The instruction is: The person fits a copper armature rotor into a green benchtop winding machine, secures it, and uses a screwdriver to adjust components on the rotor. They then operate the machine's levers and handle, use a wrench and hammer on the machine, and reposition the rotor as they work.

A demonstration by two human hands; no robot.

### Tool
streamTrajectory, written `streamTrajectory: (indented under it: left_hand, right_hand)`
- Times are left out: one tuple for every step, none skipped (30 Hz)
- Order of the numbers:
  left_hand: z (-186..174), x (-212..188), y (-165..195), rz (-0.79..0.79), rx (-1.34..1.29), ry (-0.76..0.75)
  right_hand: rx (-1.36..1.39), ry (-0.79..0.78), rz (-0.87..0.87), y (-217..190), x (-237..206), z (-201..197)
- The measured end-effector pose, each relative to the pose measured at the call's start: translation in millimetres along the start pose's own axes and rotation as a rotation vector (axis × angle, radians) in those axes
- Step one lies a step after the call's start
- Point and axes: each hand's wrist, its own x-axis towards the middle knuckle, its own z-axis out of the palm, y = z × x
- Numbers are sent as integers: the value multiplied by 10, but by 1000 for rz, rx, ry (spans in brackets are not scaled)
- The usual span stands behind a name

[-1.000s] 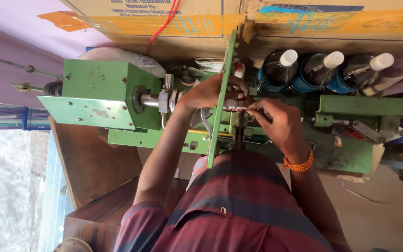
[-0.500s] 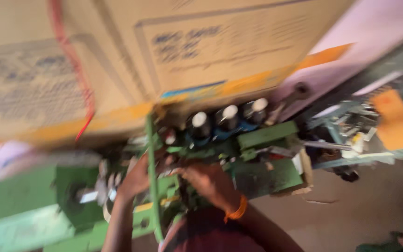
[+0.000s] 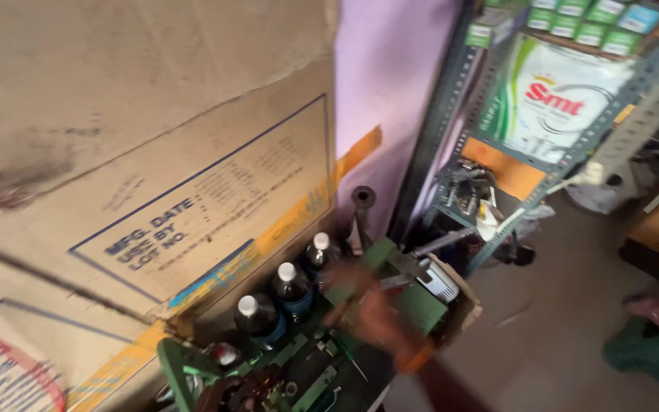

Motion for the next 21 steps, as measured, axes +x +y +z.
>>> streamTrajectory:
  left_hand:
    - [-45, 85, -118, 2, 4, 7]
    - [-141, 80, -137, 3, 22, 8]
    - [-242, 94, -226, 8, 27, 7]
    - [-320, 73, -253, 8, 37, 13]
    - [-386, 64, -300, 7, 39, 15]
    - [-414, 75, -336, 13, 42, 18]
    - [-421, 89, -363, 20, 41, 20]
    - [-406, 120, -386, 23, 36, 29]
    - [-399, 155, -429, 33, 35, 30]
    - [-435, 164, -495, 46, 28, 39]
    - [-448, 209, -509, 54, 19, 49]
    - [-535, 191, -515, 63, 5, 52]
    - [-659, 162, -622, 70, -3, 60]
    - [-831, -3, -860, 86, -6, 69]
    - [-971, -98, -1028, 100, -12, 64]
    - [-1093, -210, -1210, 118, -16, 58]
    - [-1224, -287, -1405, 136, -19, 56]
    - [-1304, -356, -1568, 150, -18, 50]
    - [-1336, -242, -1661, 163, -20, 51]
    - [-1394, -262, -1792, 187, -17, 48]
    - [-1363, -261, -1869, 192, -16, 46]
  right_hand:
    - [-39, 67, -242, -408, 126, -309]
    - [-69, 123, -485, -903, 221, -559]
    - [-91, 150, -741, -1419, 343, -783]
    - [-140, 175, -939, -1935, 441, -959]
    - [-200, 203, -1045, -2353, 503, -1069]
    - [-290, 221, -959, -2711, 484, -1105]
    - [-448, 311, -973, -2898, 542, -1057]
    - [-605, 402, -977, -2994, 537, -1004]
    - [-605, 356, -942, -2886, 500, -864]
    - [-605, 300, -917, -2752, 472, -670]
    - [-604, 227, -889, -2731, 485, -459]
    - [-552, 159, -924, -2761, 521, -244]
    - [-483, 101, -955, -2793, 537, -36]
    - [-405, 60, -986, -2780, 567, 164]
    - [-245, 47, -956, -2700, 589, 345]
    - [-90, 33, -918, -2632, 614, 503]
    - [67, 22, -880, -2498, 653, 641]
    - [224, 9, -845, -2337, 675, 769]
    - [376, -7, -812, -2165, 690, 892]
    - [521, -24, -788, -1997, 671, 1012]
    - [480, -218, -746, -1564, 611, 1171]
